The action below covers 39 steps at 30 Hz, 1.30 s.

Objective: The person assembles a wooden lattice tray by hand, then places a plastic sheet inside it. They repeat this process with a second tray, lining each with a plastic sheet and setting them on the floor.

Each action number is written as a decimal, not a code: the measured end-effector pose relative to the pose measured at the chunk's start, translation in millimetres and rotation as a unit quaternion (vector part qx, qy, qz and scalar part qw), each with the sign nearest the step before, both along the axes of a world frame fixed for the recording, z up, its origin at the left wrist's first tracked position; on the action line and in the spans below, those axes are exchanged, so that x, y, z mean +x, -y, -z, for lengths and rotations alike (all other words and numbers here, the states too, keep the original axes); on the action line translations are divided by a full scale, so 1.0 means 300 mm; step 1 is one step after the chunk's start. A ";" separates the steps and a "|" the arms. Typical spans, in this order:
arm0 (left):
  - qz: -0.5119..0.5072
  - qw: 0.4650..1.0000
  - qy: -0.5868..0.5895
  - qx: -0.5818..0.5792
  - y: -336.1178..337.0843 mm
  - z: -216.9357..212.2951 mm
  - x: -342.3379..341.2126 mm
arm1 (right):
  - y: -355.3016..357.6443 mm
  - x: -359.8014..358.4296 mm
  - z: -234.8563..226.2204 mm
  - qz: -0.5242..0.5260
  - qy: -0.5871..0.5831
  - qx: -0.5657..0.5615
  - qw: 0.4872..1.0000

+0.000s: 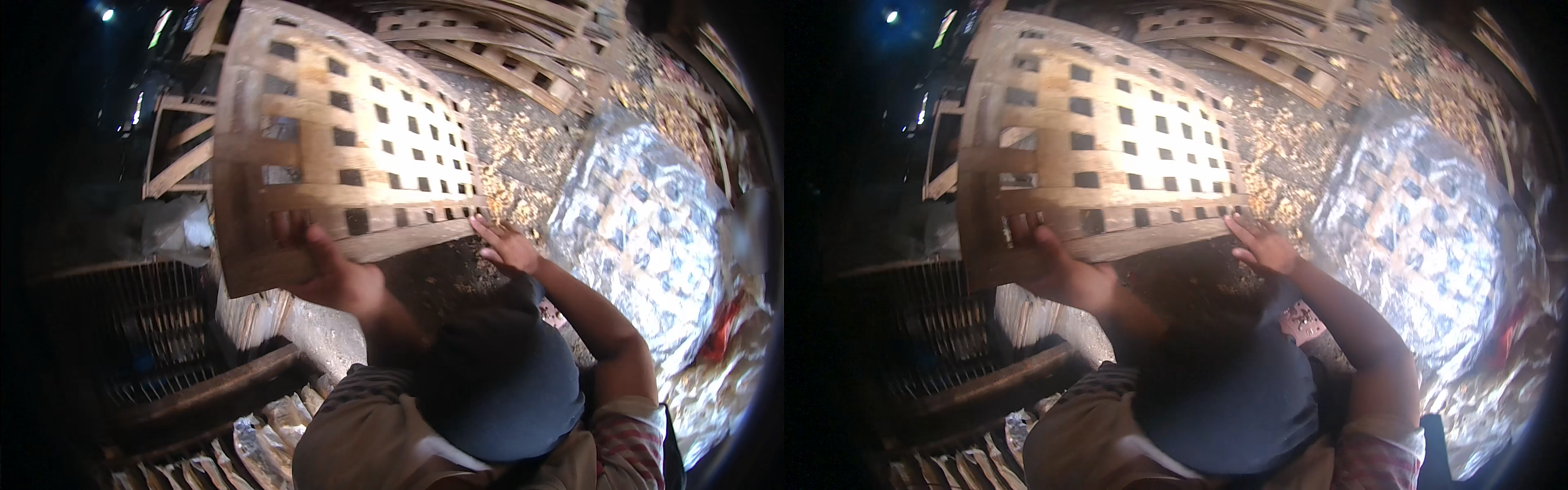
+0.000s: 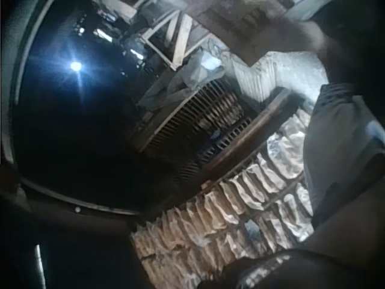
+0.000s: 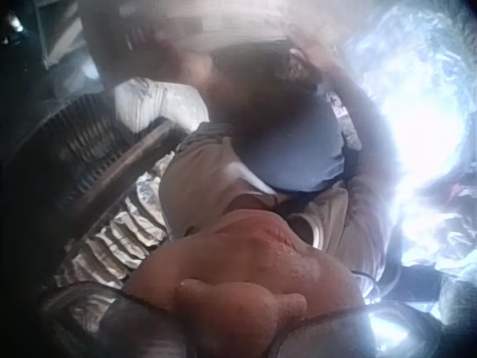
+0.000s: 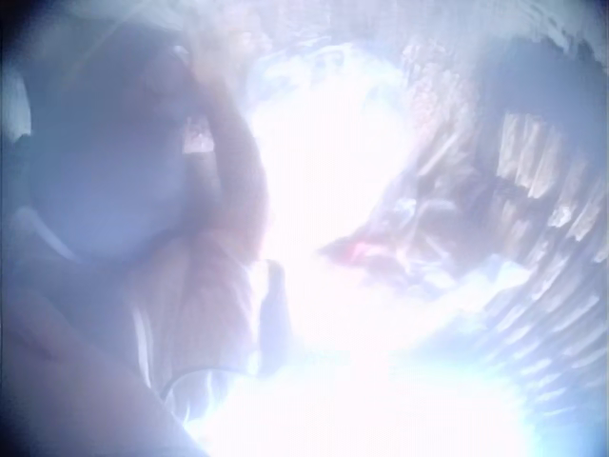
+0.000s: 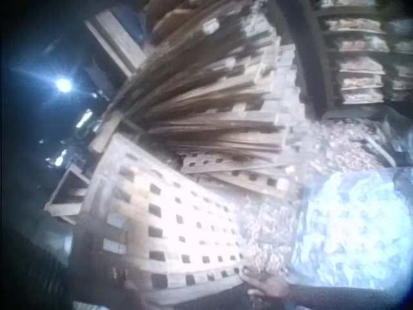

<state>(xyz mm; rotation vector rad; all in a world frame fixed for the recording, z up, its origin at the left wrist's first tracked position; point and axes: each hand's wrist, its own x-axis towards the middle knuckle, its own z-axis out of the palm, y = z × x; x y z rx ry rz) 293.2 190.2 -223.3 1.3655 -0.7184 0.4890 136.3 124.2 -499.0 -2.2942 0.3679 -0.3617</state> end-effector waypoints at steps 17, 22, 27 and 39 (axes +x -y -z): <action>0.073 0.993 -0.092 -0.017 -0.429 -0.209 0.160 | 0.145 -0.031 -0.135 0.225 0.163 0.750 0.601; 0.087 0.991 -0.090 -0.043 -0.439 -0.195 0.182 | 0.162 -0.048 -0.081 0.308 0.153 0.642 0.686; 0.122 0.983 -0.111 -0.087 -0.430 -0.174 0.202 | 0.245 -0.009 0.028 0.361 0.221 0.653 0.627; 0.188 0.964 -0.147 -0.118 -0.538 -0.285 0.356 | 0.313 0.093 -0.034 0.396 0.316 0.730 0.458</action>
